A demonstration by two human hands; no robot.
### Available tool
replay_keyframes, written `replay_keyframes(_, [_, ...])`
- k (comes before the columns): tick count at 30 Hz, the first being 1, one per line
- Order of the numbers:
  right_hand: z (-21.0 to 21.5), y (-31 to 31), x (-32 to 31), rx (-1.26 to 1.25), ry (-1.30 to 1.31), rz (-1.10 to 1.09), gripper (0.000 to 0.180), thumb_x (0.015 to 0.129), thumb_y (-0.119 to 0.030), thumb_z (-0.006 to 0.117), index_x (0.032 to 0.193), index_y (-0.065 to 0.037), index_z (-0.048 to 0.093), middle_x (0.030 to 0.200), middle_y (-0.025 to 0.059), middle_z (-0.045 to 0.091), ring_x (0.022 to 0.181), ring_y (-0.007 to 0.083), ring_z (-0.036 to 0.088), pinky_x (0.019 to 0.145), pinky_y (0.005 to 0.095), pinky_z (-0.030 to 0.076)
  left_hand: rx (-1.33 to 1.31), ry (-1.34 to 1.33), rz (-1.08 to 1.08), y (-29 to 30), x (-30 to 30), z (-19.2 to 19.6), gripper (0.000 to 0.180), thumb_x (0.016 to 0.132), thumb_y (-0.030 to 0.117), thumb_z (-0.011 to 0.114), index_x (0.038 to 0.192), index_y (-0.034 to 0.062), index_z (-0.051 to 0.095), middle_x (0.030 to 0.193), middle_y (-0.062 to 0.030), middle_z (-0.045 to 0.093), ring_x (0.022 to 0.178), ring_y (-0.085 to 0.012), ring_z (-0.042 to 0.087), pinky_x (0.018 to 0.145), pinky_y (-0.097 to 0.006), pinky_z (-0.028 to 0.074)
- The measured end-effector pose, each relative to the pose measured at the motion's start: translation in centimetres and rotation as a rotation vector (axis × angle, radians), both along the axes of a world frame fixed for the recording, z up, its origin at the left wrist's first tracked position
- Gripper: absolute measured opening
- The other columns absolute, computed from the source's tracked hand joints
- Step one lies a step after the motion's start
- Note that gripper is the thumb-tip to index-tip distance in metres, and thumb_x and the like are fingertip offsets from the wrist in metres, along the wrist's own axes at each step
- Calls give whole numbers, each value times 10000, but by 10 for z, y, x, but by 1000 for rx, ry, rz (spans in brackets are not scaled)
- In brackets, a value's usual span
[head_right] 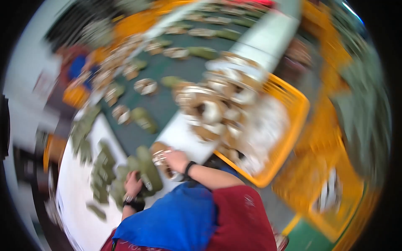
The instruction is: The recorder is pairing shoes with green shoe lasts and organizing them on the work table/conveyor area.
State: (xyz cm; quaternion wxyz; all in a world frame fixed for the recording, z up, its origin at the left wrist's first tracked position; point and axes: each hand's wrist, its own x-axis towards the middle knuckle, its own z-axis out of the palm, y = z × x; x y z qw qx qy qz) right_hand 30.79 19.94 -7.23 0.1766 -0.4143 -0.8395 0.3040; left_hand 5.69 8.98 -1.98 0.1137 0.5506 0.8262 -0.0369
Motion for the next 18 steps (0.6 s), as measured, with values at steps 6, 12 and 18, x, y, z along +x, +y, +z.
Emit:
replay_keyframes(6, [25, 11, 2, 6, -167, 120, 442, 698, -90, 655, 1100, -137, 479, 1072, 191, 506, 825, 399, 600, 695, 468, 513, 402, -15, 114, -7, 22, -12, 426, 709, 215, 631, 1113, 95, 572, 1195, -147, 543, 1138, -294, 502, 954, -442, 371])
replay_keyframes(12, [26, 14, 3, -12, -279, 182, 499, 675, -67, 666, 1119, -142, 452, 1086, 163, 473, 902, 390, 578, 759, 468, 483, 468, -68, 231, -5, 39, -7, 365, 729, 179, 613, 1073, 65, 573, 1121, -139, 559, 1093, -296, 513, 981, -442, 353])
replay_keyframes(18, [34, 22, -3, 15, -330, 276, 498, 667, -48, 642, 1112, -137, 439, 1070, 161, 465, 902, 402, 560, 773, 458, 464, 664, 86, 290, -13, 43, -11, 281, 716, 182, 605, 964, 51, 608, 1031, -121, 590, 1113, -319, 497, 1044, -519, 282])
